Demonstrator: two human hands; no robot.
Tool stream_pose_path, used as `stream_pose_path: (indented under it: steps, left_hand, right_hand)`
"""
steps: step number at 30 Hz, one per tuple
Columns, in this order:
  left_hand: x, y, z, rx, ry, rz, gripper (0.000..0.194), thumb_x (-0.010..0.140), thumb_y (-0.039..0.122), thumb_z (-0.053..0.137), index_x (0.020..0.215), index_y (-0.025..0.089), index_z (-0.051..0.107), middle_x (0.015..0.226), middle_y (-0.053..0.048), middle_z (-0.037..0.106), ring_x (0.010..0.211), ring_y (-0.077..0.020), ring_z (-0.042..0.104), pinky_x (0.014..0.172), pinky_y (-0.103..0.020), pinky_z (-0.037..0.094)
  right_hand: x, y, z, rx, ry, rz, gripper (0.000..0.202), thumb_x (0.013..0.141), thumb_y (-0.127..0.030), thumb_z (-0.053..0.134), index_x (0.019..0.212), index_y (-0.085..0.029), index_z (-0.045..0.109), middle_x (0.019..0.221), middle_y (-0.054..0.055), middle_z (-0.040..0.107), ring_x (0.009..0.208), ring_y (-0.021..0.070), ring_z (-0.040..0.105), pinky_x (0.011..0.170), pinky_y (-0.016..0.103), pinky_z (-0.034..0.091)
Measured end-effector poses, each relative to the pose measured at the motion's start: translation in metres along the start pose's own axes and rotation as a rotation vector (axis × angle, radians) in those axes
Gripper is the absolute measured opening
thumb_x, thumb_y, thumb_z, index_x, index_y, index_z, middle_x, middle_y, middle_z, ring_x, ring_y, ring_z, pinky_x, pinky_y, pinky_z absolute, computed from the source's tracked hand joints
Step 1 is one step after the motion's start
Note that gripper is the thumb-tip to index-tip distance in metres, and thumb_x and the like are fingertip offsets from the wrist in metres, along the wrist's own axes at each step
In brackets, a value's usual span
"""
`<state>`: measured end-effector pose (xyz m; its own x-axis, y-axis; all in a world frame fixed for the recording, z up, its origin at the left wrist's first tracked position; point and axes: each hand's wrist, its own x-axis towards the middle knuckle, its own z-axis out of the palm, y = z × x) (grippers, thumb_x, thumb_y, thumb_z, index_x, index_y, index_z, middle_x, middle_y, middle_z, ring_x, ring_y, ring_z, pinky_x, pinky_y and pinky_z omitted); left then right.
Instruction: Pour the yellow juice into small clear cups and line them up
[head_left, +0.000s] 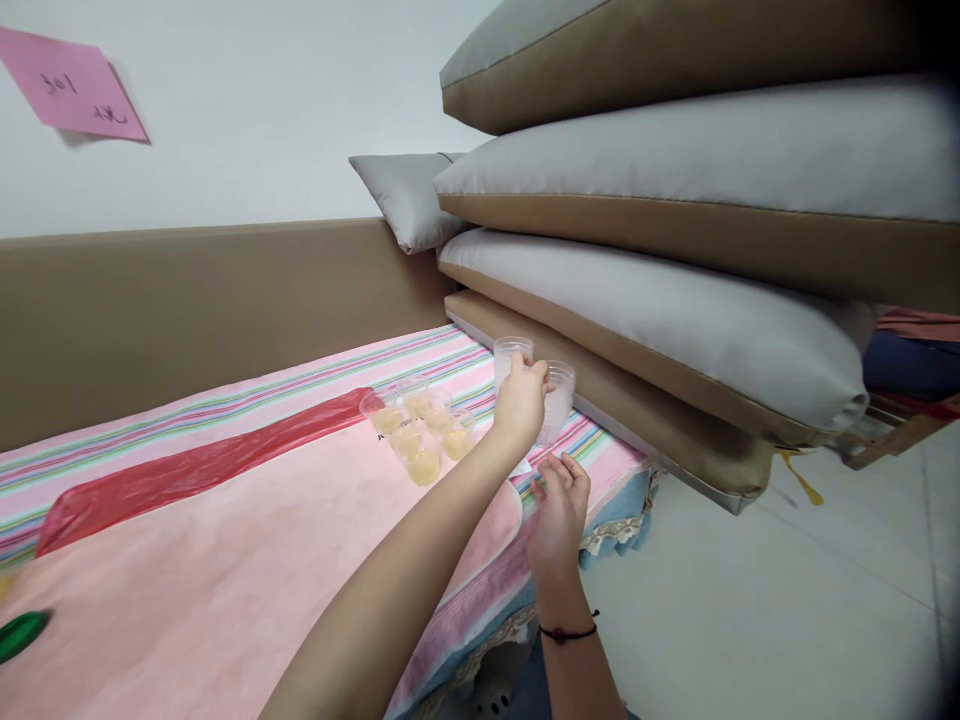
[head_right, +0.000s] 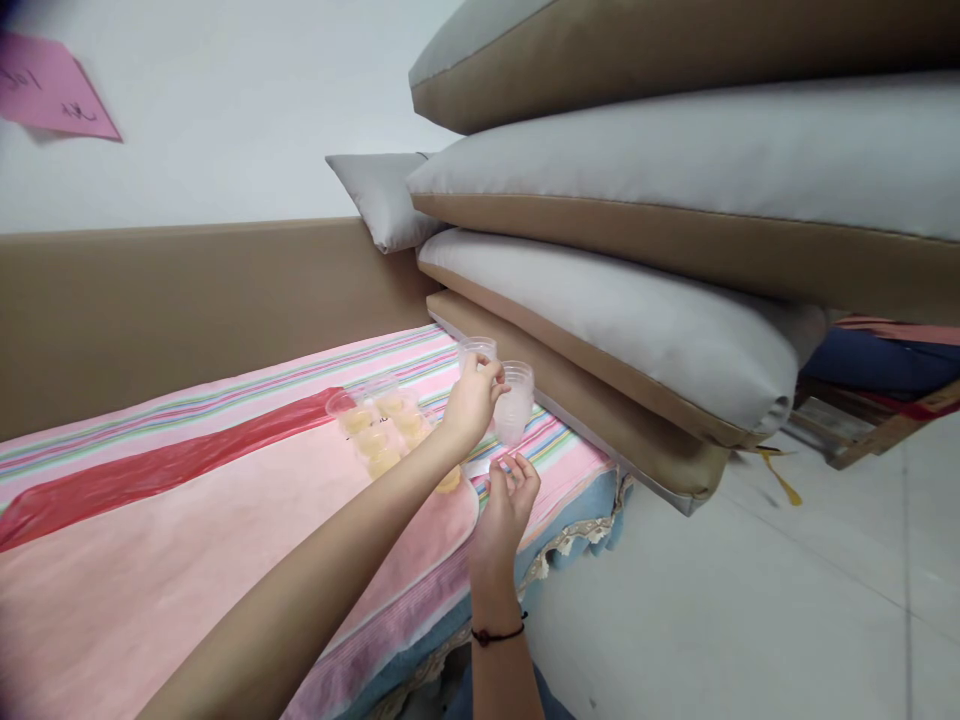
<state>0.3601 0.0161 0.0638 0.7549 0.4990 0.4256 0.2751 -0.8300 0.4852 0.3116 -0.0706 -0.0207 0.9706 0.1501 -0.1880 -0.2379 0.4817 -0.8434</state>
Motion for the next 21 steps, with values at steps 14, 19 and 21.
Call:
stream_pose_path:
  steps: [14,19,21]
  left_hand:
    - [0.003,0.004,-0.005,0.091,-0.075,0.067,0.017,0.090,0.020,0.045,0.100,0.024,0.058,0.128,-0.005,0.044,0.076,-0.0127,0.059,0.073,-0.030,0.046]
    - [0.006,0.008,-0.014,0.078,-0.069,0.087,0.018,0.090,0.020,0.044,0.099,0.023,0.058,0.130,-0.006,0.043,0.077,-0.0129,0.058,0.076,-0.031,0.046]
    - [0.007,0.010,-0.017,0.076,-0.071,0.093,0.018,0.090,0.020,0.043,0.100,0.024,0.058,0.129,-0.006,0.043,0.077,-0.0123,0.058,0.077,-0.030,0.046]
  right_hand:
    - [-0.001,0.002,0.001,-0.013,-0.031,0.018,0.047,0.068,-0.036,0.065,0.108,-0.024,0.045,0.112,0.004,0.055,0.102,0.0184,0.056,0.083,0.033,0.046]
    - [0.000,0.004,0.001,-0.013,-0.031,0.019,0.047,0.068,-0.036,0.066,0.108,-0.024,0.044,0.113,0.003,0.055,0.101,0.0181,0.057,0.083,0.033,0.047]
    - [0.000,0.005,0.001,-0.011,-0.035,0.025,0.048,0.068,-0.036,0.065,0.109,-0.025,0.044,0.115,0.004,0.054,0.102,0.0181,0.057,0.084,0.034,0.047]
